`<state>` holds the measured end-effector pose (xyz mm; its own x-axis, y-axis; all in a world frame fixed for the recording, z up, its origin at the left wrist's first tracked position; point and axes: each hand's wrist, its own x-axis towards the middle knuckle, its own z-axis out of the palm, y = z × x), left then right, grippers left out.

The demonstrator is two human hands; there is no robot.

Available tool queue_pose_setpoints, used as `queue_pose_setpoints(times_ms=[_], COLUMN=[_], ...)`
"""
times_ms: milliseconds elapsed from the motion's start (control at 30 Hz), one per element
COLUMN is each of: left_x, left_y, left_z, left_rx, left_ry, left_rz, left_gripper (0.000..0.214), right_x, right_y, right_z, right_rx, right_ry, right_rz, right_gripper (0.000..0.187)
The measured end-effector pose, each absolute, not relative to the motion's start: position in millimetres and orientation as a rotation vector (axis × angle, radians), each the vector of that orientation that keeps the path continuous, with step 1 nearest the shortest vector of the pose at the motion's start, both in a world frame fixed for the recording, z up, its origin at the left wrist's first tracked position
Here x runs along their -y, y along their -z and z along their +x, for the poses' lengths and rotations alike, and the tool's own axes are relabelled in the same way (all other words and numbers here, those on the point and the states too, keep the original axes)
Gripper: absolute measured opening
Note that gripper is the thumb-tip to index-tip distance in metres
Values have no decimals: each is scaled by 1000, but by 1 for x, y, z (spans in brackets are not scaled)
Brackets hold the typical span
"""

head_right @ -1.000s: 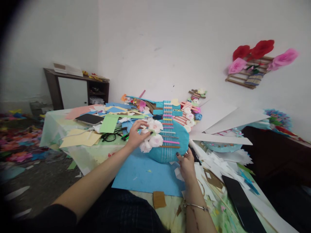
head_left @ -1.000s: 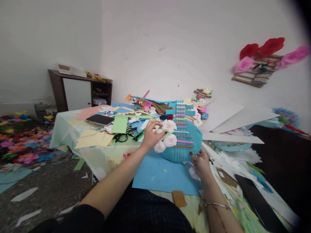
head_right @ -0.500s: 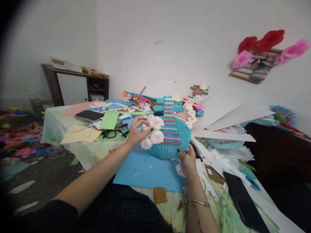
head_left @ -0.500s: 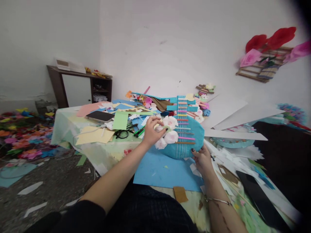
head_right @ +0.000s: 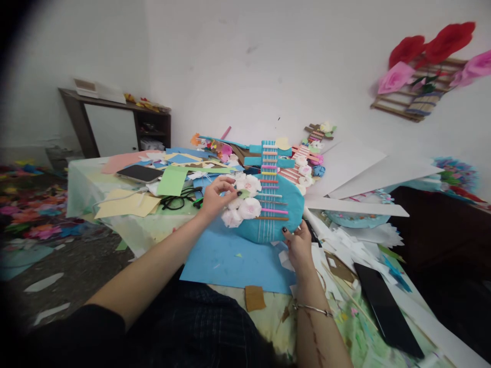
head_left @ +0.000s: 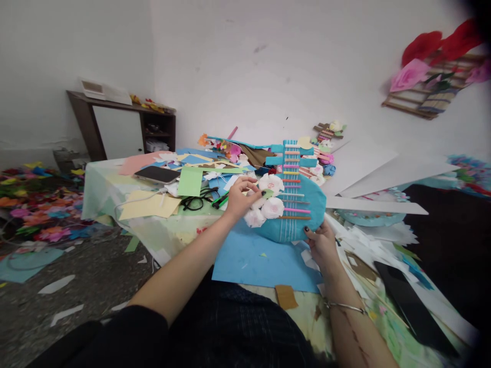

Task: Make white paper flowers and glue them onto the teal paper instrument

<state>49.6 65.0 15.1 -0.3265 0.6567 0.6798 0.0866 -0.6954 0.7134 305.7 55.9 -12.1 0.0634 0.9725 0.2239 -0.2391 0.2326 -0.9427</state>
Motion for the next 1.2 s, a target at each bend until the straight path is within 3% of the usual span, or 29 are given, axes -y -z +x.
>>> queue_pose_setpoints(times_ms=[1200], left_x=[-66], left_y=[-17], left_z=[46], left_rx=[-892], left_ry=[-1999], left_rz=[1501], left_gripper=[9], right_x=[-59], right_y=[15], right_z=[308], right_rx=[1095], right_ry=[-1133], right_rz=[-849], right_gripper=[48])
